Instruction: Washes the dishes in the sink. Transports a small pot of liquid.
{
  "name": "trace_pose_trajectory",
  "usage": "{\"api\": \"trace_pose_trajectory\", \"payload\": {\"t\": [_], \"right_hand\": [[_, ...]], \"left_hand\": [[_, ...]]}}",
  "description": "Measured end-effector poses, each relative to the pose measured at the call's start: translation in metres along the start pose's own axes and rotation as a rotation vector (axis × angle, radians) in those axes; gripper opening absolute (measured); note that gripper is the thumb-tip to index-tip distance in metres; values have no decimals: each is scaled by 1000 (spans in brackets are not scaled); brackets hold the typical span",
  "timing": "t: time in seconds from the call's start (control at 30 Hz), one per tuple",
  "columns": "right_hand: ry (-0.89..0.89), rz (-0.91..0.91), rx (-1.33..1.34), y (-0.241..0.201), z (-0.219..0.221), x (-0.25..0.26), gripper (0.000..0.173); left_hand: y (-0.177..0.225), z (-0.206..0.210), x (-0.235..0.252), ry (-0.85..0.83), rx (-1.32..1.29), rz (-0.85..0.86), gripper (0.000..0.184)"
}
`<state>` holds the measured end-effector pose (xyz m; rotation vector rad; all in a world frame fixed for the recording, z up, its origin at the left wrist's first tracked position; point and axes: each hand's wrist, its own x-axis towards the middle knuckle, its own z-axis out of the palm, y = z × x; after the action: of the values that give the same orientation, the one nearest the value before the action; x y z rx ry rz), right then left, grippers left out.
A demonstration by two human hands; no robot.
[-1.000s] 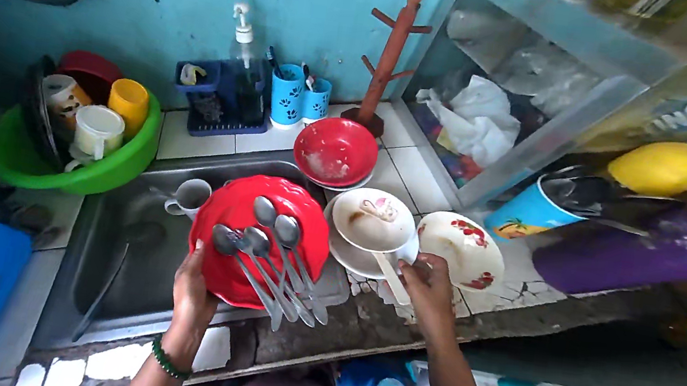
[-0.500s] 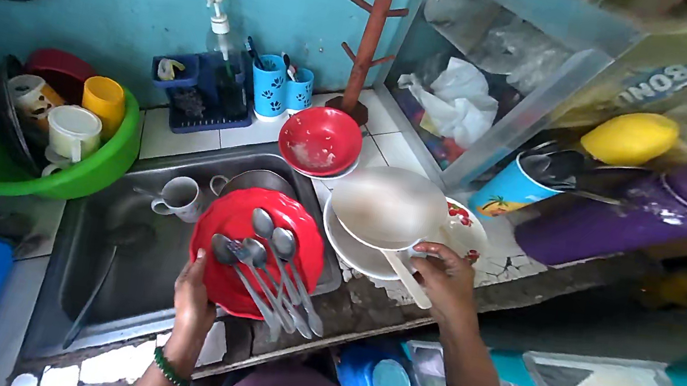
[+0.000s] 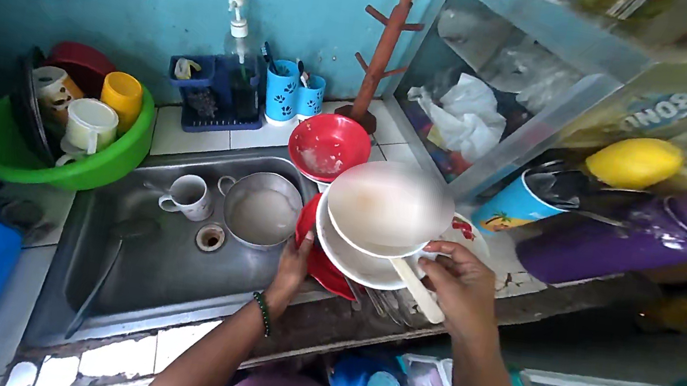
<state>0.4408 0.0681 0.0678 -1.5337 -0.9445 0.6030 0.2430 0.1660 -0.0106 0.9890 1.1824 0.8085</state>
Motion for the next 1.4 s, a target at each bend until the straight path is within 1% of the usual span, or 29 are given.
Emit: {"api": "trace_pose_trajectory", "payload": {"t": [0.07,0.13,0.17,0.2,0.23,0.3,0.33,0.4,0.47,0.5,0.53,0.6,0.63,0.7,0.77,0.83,0.93,1.0,1.07,1.2,1.23,1.33,1.4], "right_hand": [[-57,-5,3,0,12,0,19],[-119,-10,36,2,26,0,19],[-155,-19,50,5,35,0,19],[-196,-29,52,6,44,0,19],[-240,-42,47,8,54,0,20],[-321,-73,2,8,75,0,21],[-368,-93,-52,6,84,0,24],[-450,-97,-197,-9,100,2,39],[-482,-101,-295,-23,121,9,48],[-525,-103,-308,-25,132,15,50],[-568,-105,-308,-24,144,20,50],[-642,-80,-293,-20,168,29,38],[-658,-65,-276,-21,178,30,33],[-658,-8,-222,-29,190,33,28],[-609,57,-192,-40,195,40,26],[-529,81,-233,-43,201,55,30],[-527,94,-392,-39,211,84,40],[-550,87,-571,-34,219,96,43],[-588,67,-725,-27,230,99,40],[-659,-26,-969,-25,248,87,26],[-667,-36,-1002,-25,252,85,27],[-673,-55,-1055,-14,263,88,37],[-687,-27,-1055,-4,266,94,38]], "left_hand": [[9,-10,-12,7,-31,45,59],[23,-22,-28,64,-180,75,65],[31,-28,-37,53,-255,73,67],[38,-34,-44,21,-327,64,67],[44,-39,-51,5,-391,50,62],[49,-49,-59,55,-472,36,53],[49,-55,-61,118,-488,47,51],[45,-68,-62,216,-515,104,50],[38,-81,-63,278,-525,163,50],[35,-86,-66,291,-520,180,51],[32,-90,-68,299,-511,189,52],[28,-98,-72,323,-506,193,54],[26,-103,-73,341,-508,190,56],[23,-112,-74,391,-525,167,55],[19,-123,-75,453,-549,143,53],[13,-136,-79,488,-570,142,51],[10,-152,-90,548,-577,147,48],[9,-160,-97,588,-589,161,47],[8,-169,-102,635,-601,182,45],[6,-182,-110,698,-609,205,42],[6,-184,-113,710,-609,206,42],[5,-188,-119,737,-621,212,42],[5,-190,-122,754,-625,212,41]]}}
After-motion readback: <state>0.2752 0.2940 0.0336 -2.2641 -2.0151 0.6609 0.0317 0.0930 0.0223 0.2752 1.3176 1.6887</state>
